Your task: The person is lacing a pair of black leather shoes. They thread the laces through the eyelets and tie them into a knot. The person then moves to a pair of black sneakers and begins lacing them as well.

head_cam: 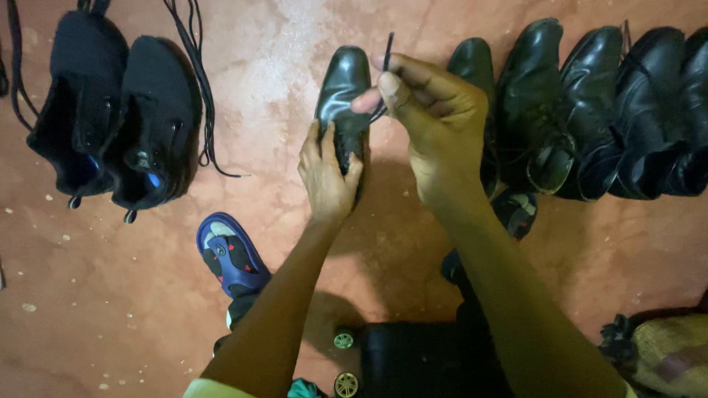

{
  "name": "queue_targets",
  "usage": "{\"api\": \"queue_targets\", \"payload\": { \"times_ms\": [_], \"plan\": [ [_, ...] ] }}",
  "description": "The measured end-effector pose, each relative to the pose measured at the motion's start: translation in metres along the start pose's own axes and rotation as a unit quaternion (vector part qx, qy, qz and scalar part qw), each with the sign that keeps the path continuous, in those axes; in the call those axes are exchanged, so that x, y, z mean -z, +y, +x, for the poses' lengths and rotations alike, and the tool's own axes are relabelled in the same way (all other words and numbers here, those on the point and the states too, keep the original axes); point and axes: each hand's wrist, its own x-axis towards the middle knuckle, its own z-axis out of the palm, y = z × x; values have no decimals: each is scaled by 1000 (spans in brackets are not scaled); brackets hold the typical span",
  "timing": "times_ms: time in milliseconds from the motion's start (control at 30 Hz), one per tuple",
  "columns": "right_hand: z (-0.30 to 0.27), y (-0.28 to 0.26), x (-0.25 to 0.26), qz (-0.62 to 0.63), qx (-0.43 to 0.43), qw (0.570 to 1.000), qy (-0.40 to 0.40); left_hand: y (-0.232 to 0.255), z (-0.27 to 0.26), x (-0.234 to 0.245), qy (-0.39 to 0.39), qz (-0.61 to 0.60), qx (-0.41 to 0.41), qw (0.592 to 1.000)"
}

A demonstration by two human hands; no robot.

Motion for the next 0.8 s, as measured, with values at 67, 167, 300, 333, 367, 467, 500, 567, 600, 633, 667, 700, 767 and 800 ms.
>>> {"api": "queue_targets", "payload": {
  "times_ms": [67,167,300,333,367,467,500,567,600,633,667,700,767,800],
  "plan": [
    [0,1,2,-57,-12,998,-6,14,6,8,10,-27,-43,999],
    [-4,6,-3,-16,7,1000,-10,34,16,19,-7,-104,-62,993],
    [-10,7,-11,63,-8,998,13,48,22,38,-39,-136,-70,987],
    [-11,8,-14,63,-7,998,17,48,24,42,-40,-139,-85,986],
    [-12,9,-16,62,-7,998,20,48,24,43,-43,-133,-89,986],
    [-16,13,-23,-1,44,999,30,35,23,43,-60,-116,-87,988],
    [-20,13,-26,-18,48,998,36,29,22,41,-74,-110,-77,988],
    [-25,11,-30,-47,39,997,53,17,21,35,-93,-93,-76,988],
    [-29,8,-32,-79,19,995,58,11,21,31,-96,-82,-85,988],
    [-37,3,-35,-112,0,992,65,7,22,26,-100,-73,-95,988],
    [-43,-1,-38,-145,-20,987,72,2,26,22,-125,-78,-78,986],
    [-49,-5,-41,-140,-13,988,63,-3,24,20,-150,-85,-58,983],
    [-55,-10,-46,-129,2,991,43,-12,24,15,-171,-90,-41,980],
    [-60,-12,-50,-160,12,986,42,-16,25,13,-170,-88,-41,981]
  ]
}}
